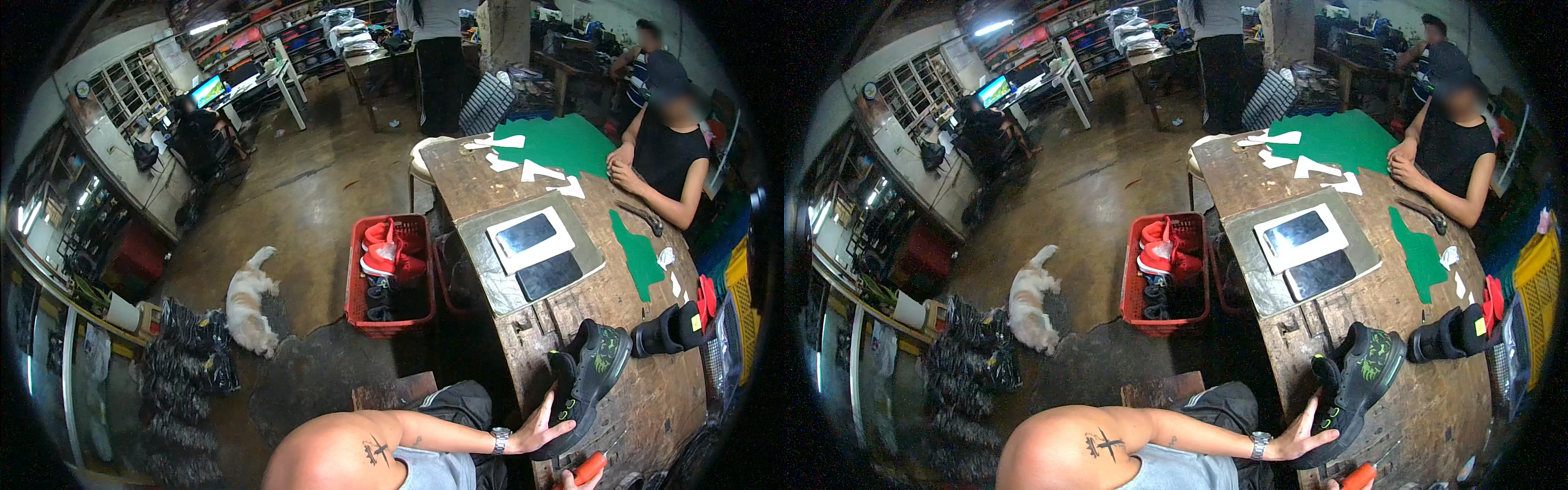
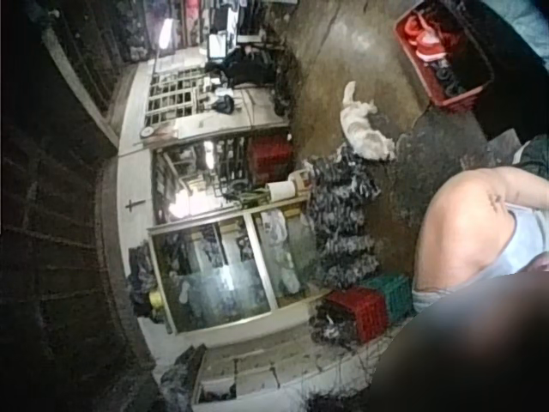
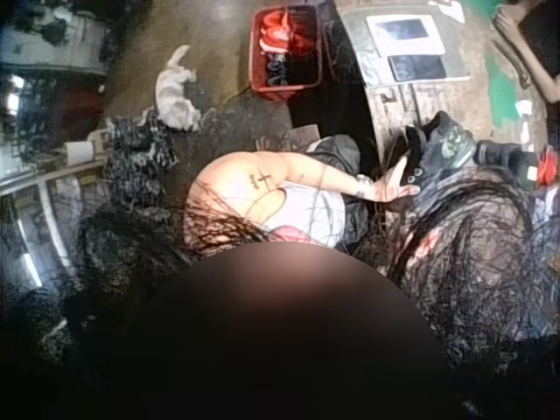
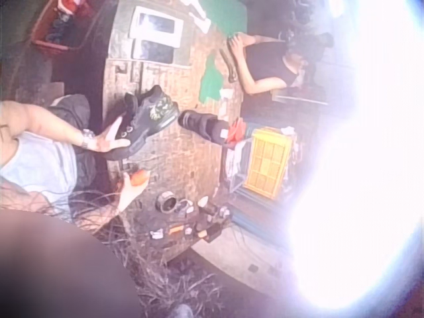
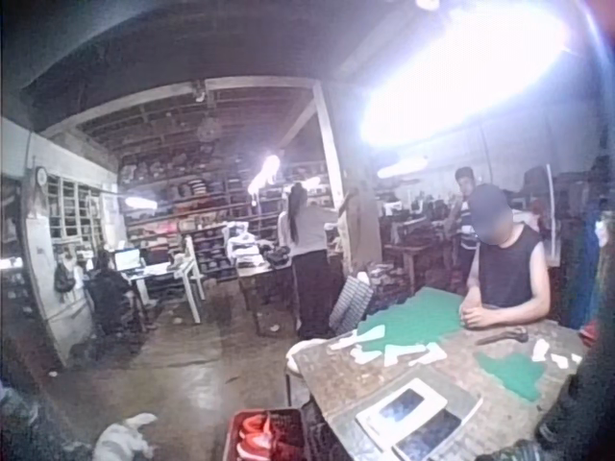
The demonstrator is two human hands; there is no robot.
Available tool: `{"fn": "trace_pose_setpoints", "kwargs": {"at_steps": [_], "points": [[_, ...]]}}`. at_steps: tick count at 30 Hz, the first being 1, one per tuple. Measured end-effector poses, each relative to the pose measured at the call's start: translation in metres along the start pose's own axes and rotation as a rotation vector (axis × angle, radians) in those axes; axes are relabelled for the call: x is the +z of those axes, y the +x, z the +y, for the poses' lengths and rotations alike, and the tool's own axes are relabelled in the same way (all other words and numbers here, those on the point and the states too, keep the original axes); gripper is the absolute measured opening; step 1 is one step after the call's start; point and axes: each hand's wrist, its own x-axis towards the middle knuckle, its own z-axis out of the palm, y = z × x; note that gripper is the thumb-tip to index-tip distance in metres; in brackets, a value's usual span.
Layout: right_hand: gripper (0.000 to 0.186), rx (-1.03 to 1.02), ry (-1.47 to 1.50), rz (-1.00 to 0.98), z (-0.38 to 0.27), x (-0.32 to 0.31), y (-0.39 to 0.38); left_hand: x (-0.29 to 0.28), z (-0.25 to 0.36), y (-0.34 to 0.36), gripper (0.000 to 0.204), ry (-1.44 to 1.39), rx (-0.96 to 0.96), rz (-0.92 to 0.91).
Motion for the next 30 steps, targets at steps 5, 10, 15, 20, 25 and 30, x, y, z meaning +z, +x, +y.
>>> {"fn": "trace_pose_setpoints", "kwargs": {"at_steps": [5, 10, 15, 20, 25, 30], "points": [[0.102, 0.216, 0.209, -0.031, 0.024, -0.003, 0.010, -0.001, 0.006, -0.001, 0.114, -0.021, 0.018, 0.008], [0.099, -1.147, -0.191, -0.040, 0.090, -0.003, 0.058, -0.005, 0.010, 0.001, 0.115, -0.007, -0.011, -0.016], [0.096, -1.073, -0.385, 0.208, 0.067, -0.001, 0.045, -0.007, 0.005, -0.001, 0.117, 0.028, -0.105, -0.050], [0.081, -0.139, -0.430, 0.257, 0.027, -0.007, 0.031, -0.009, 0.003, 0.000, 0.114, -0.022, 0.009, -0.017], [0.075, -0.303, -0.591, 0.282, 0.065, -0.006, 0.054, -0.014, 0.001, 0.001, 0.110, -0.043, 0.066, 0.007], [0.069, -0.022, -0.443, 0.408, 0.065, 0.003, 0.046, -0.013, 0.001, 0.002, 0.101, -0.079, 0.091, 0.036]]}}
